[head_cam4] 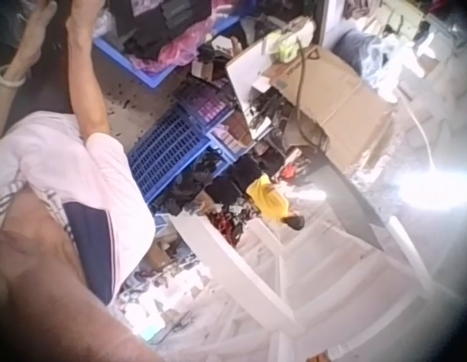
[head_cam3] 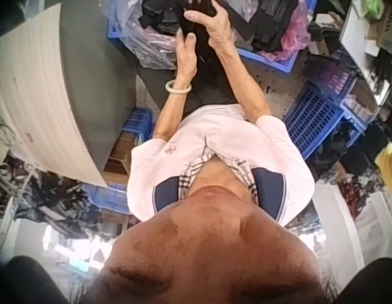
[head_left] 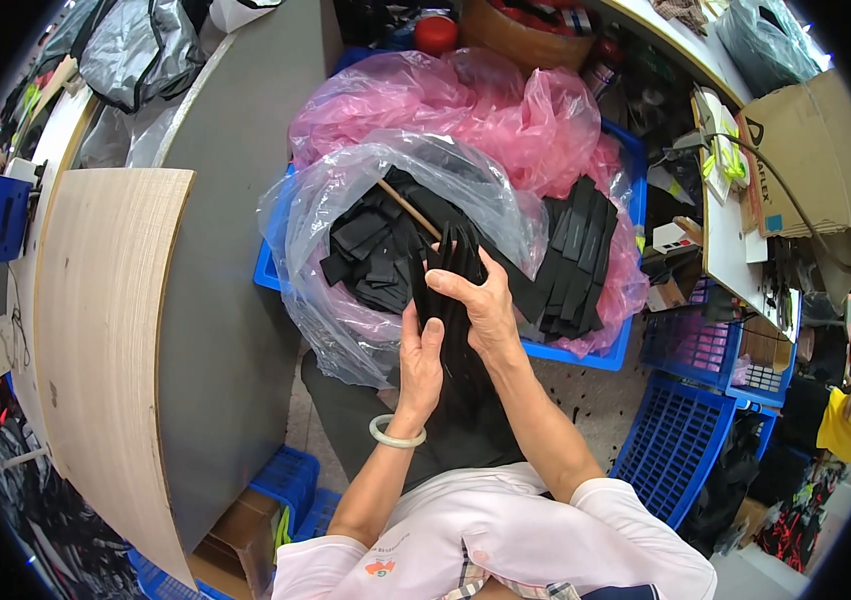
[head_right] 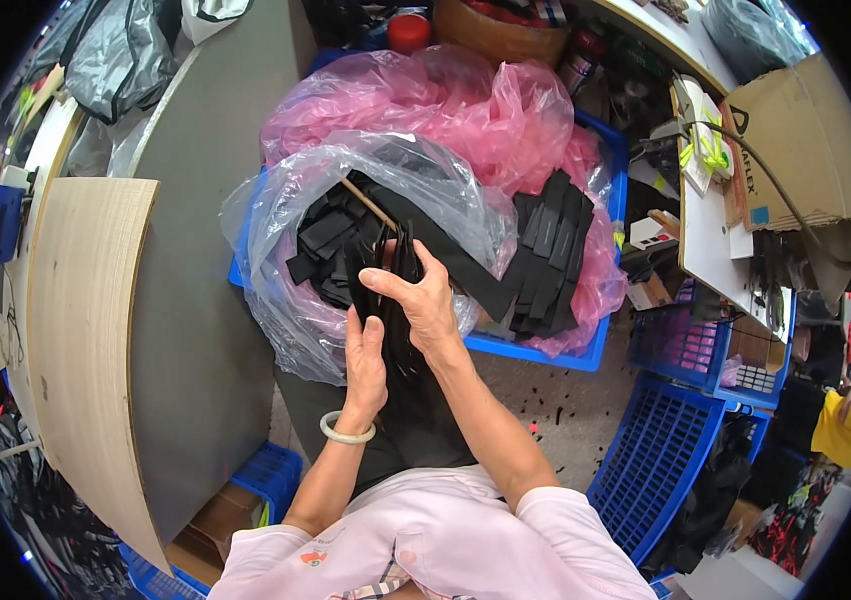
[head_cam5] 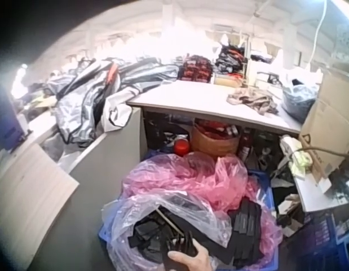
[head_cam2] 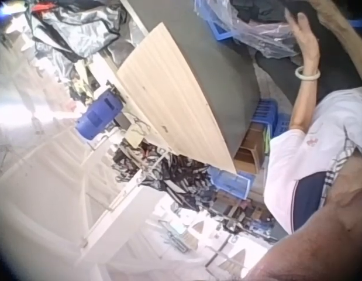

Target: Inspecting and sorting black fabric straps at a factory workstation.

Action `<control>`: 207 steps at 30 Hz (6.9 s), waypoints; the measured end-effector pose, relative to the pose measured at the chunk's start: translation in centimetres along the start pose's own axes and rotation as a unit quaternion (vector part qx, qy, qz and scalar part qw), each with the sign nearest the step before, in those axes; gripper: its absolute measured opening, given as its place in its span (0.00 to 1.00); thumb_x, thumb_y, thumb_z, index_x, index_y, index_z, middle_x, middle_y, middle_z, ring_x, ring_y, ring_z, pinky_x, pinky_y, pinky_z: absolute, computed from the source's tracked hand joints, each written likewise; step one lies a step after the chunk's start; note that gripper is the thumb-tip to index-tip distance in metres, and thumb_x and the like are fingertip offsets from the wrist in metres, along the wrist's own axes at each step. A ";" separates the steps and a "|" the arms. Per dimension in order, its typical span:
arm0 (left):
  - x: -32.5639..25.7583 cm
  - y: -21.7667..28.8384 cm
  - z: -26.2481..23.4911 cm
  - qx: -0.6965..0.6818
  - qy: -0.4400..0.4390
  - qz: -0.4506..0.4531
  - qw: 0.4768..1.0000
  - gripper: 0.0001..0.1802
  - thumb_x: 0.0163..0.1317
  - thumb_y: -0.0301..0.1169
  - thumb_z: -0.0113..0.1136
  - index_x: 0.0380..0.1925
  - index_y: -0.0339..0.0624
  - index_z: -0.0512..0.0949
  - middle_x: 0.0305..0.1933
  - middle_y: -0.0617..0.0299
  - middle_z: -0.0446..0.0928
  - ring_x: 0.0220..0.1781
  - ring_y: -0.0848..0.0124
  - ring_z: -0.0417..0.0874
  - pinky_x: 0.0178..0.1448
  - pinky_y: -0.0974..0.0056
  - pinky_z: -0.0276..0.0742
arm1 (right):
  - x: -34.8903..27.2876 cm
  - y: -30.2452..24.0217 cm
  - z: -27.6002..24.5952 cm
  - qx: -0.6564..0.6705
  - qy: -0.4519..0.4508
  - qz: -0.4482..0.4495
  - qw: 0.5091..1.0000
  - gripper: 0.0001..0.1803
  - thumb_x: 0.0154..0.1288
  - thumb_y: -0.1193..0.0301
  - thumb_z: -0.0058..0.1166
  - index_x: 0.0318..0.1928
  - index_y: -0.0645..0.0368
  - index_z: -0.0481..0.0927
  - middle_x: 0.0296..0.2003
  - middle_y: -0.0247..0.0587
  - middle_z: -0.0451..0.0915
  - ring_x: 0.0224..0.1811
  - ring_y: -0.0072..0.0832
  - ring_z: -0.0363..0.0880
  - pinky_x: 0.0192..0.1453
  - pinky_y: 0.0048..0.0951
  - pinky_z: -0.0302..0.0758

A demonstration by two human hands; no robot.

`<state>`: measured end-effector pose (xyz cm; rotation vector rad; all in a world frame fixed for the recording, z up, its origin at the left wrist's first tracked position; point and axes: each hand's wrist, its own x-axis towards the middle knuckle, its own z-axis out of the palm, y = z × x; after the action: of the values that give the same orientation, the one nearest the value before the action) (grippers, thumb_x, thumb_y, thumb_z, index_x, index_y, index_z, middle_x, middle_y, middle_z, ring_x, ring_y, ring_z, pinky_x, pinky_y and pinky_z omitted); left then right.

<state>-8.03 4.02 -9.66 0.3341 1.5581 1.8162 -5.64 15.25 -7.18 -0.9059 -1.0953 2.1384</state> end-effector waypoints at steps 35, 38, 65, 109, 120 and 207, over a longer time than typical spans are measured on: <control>8.6 7.2 5.1 -0.138 0.064 -0.019 0.988 0.09 0.55 0.28 0.63 0.27 0.43 0.71 0.18 0.67 0.68 0.18 0.75 0.69 0.22 0.68 0.66 | -4.0 -2.4 -2.4 -0.119 -0.121 0.091 0.981 0.22 0.44 0.71 0.58 0.42 0.65 0.71 0.29 0.40 0.75 0.31 0.25 0.74 0.38 0.25 0.69; 9.3 10.3 5.3 -0.117 0.068 -0.066 0.989 0.09 0.55 0.28 0.61 0.23 0.42 0.70 0.18 0.66 0.66 0.17 0.74 0.67 0.22 0.67 0.66 | -3.7 -3.1 -1.8 -0.208 -0.154 0.015 0.966 0.20 0.45 0.71 0.59 0.40 0.64 0.70 0.23 0.35 0.70 0.23 0.20 0.68 0.26 0.24 0.66; 9.8 2.4 -0.2 -0.163 0.135 -0.129 0.969 0.22 0.44 0.26 0.71 0.34 0.42 0.67 0.21 0.64 0.69 0.14 0.70 0.69 0.19 0.62 0.70 | -8.4 3.5 -8.0 -0.433 -0.115 0.071 0.891 0.28 0.48 0.66 0.63 0.47 0.68 0.70 0.26 0.43 0.79 0.31 0.36 0.80 0.36 0.37 0.75; 23.0 -9.9 0.4 0.226 0.006 0.059 0.972 0.31 0.51 0.29 0.63 0.56 0.36 0.67 0.56 0.50 0.70 0.57 0.59 0.71 0.60 0.62 0.66 | -0.4 5.9 -18.5 -0.501 0.217 -0.146 0.825 0.19 0.49 0.62 0.65 0.35 0.63 0.76 0.37 0.45 0.76 0.39 0.41 0.75 0.46 0.35 0.70; 20.3 -8.9 2.6 0.338 0.142 0.197 0.909 0.35 0.50 0.29 0.63 0.58 0.32 0.60 0.53 0.41 0.66 0.56 0.46 0.67 0.59 0.53 0.64 | 1.8 6.4 -19.9 -0.224 0.124 0.099 0.962 0.22 0.57 0.64 0.63 0.46 0.67 0.76 0.36 0.40 0.79 0.38 0.21 0.75 0.46 0.22 0.71; 13.5 0.1 -8.8 0.343 0.014 -0.053 0.938 0.37 0.63 0.51 0.50 0.57 0.26 0.65 0.57 0.42 0.70 0.61 0.58 0.69 0.64 0.61 0.62 | 1.7 11.2 -5.2 -0.641 -0.103 -0.171 0.741 0.18 0.52 0.61 0.61 0.32 0.64 0.73 0.31 0.52 0.78 0.31 0.50 0.79 0.35 0.45 0.76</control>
<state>-23.12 6.22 -15.01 0.5290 2.1538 1.1469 -4.59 13.25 -19.47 -0.8325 -2.6872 0.9410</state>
